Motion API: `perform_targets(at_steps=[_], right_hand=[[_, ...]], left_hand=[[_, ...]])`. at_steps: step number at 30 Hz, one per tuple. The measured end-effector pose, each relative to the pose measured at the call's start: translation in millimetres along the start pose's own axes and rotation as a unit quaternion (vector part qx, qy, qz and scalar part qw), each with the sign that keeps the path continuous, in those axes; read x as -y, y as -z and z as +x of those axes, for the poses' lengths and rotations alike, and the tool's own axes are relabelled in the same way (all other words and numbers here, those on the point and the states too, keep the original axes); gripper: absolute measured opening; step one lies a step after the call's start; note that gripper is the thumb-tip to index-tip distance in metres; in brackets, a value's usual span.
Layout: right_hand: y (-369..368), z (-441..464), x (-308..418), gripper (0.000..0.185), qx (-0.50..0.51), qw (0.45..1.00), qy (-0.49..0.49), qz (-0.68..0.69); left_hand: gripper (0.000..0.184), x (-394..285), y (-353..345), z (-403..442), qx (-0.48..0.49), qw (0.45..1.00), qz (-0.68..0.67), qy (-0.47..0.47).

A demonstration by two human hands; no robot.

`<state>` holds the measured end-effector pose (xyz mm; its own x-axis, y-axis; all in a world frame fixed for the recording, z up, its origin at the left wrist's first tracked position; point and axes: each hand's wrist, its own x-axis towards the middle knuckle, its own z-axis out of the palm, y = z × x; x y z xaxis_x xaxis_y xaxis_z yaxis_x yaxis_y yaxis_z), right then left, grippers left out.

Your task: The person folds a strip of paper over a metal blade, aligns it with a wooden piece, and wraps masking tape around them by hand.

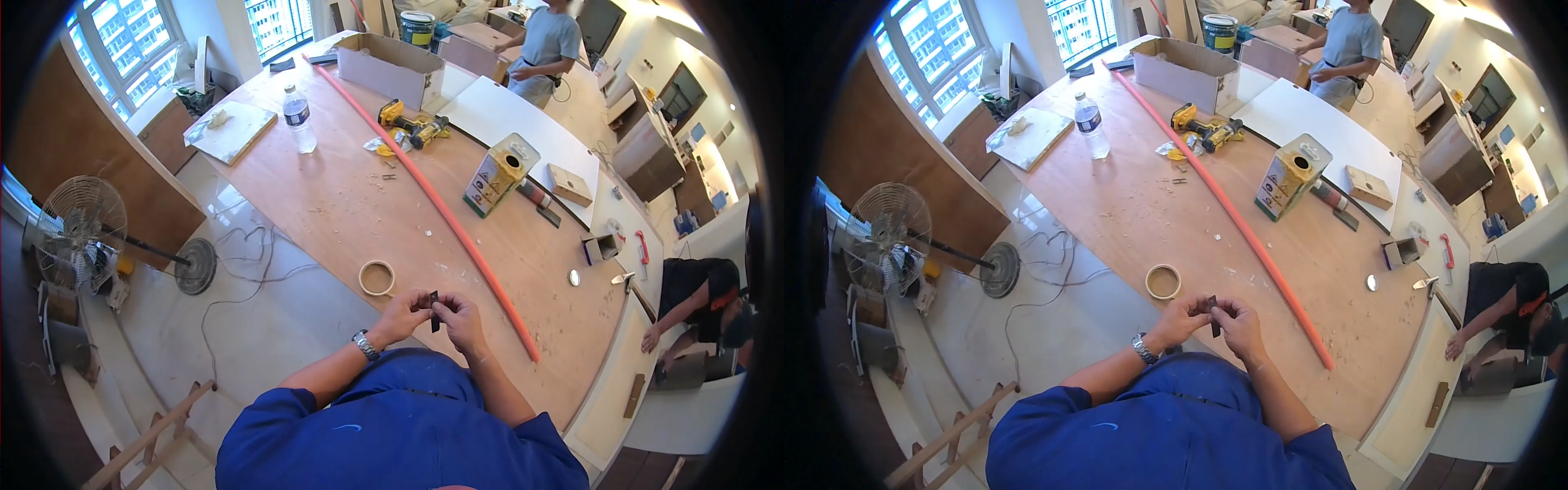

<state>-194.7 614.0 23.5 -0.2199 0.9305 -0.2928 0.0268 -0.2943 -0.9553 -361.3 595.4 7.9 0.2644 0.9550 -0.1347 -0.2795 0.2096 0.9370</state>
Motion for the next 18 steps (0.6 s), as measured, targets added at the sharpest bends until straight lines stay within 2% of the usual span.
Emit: perform_targets(at_steps=[8,11,14,18], right_hand=[[-5,-3,9,0.014,-0.009,0.999,0.030,-0.010],[-1,-2,11,0.016,-0.005,0.995,0.025,-0.099],[2,-4,18,0.017,-0.009,0.990,0.042,-0.133],[6,-3,9,0.018,-0.017,0.998,0.024,-0.051]], left_hand=[[0.032,2,1,4,-0.029,0.999,0.032,-0.016],[0.035,3,1,2,-0.036,0.997,0.064,-0.013],[0.037,6,1,2,-0.038,0.998,0.057,-0.009],[0.038,4,3,3,-0.025,0.999,0.043,0.005]])
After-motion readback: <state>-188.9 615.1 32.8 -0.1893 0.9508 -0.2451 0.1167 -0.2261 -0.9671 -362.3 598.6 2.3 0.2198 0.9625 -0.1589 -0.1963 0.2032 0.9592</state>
